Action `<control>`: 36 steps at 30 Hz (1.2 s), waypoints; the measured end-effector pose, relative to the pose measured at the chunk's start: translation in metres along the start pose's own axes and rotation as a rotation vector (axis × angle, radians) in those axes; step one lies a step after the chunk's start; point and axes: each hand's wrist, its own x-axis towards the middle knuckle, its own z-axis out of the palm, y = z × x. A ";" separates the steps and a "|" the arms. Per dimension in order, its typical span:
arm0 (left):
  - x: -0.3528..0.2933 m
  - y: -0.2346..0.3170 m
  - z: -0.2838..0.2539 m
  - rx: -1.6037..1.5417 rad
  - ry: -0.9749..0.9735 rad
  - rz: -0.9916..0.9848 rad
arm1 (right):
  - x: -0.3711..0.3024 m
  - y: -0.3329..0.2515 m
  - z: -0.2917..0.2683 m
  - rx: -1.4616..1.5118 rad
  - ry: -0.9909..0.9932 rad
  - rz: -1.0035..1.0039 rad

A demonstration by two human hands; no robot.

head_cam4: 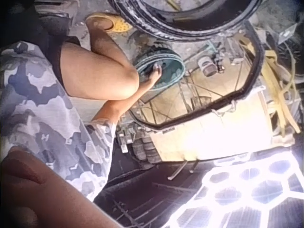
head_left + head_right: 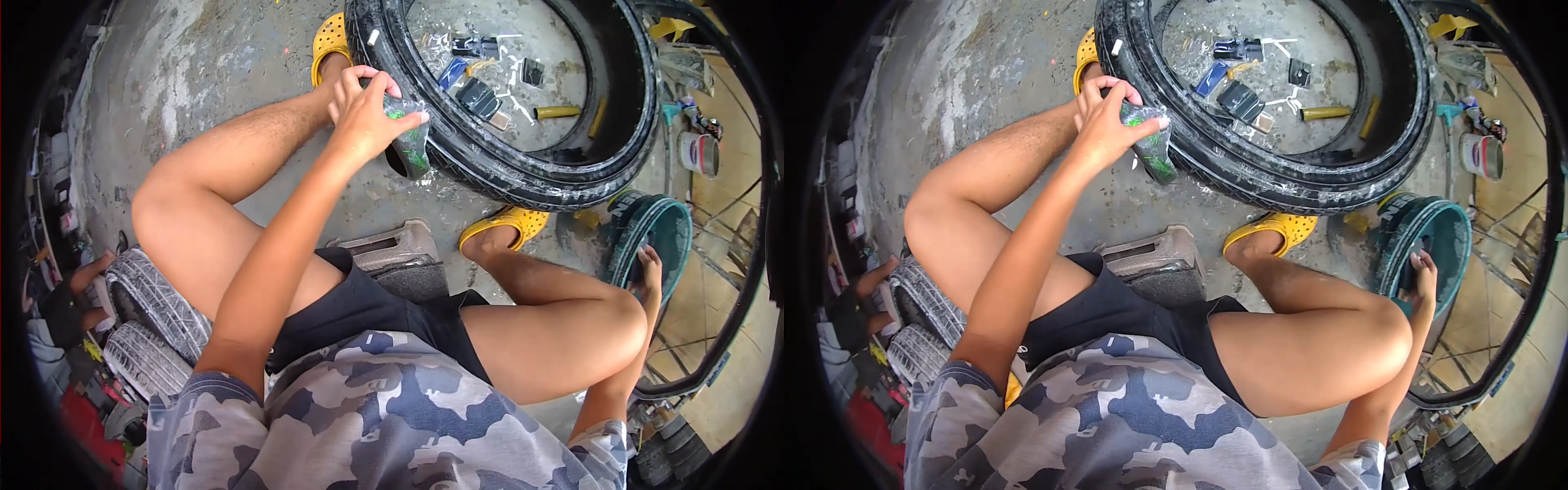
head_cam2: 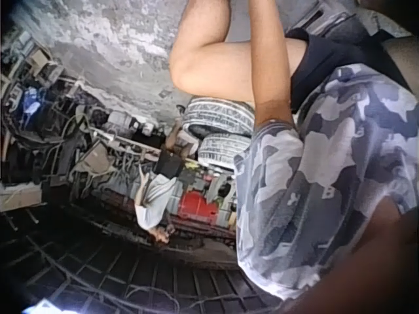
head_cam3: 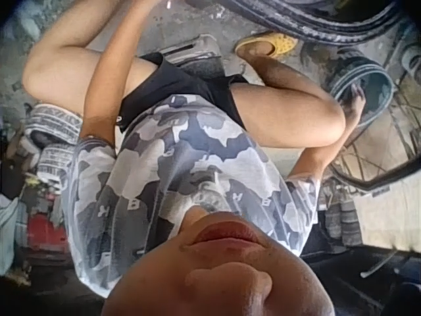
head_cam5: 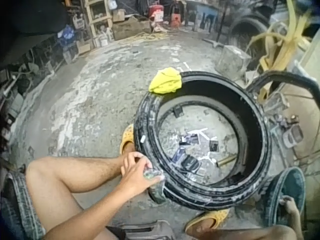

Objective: The recorder uses a metal scraper and a sanding pad to prepare a green motorcycle fairing piece while seated in a workshop.

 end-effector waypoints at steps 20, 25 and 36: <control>-0.004 -0.014 0.003 -0.016 -0.014 0.188 | -0.075 -0.181 0.033 -0.139 -0.319 -0.314; 0.000 -0.019 0.000 -0.049 -0.042 0.188 | -0.124 -0.285 0.221 -0.430 -0.742 -0.556; -0.005 -0.015 -0.006 0.094 -0.055 0.365 | -0.195 -0.262 0.411 -0.910 -0.148 -0.974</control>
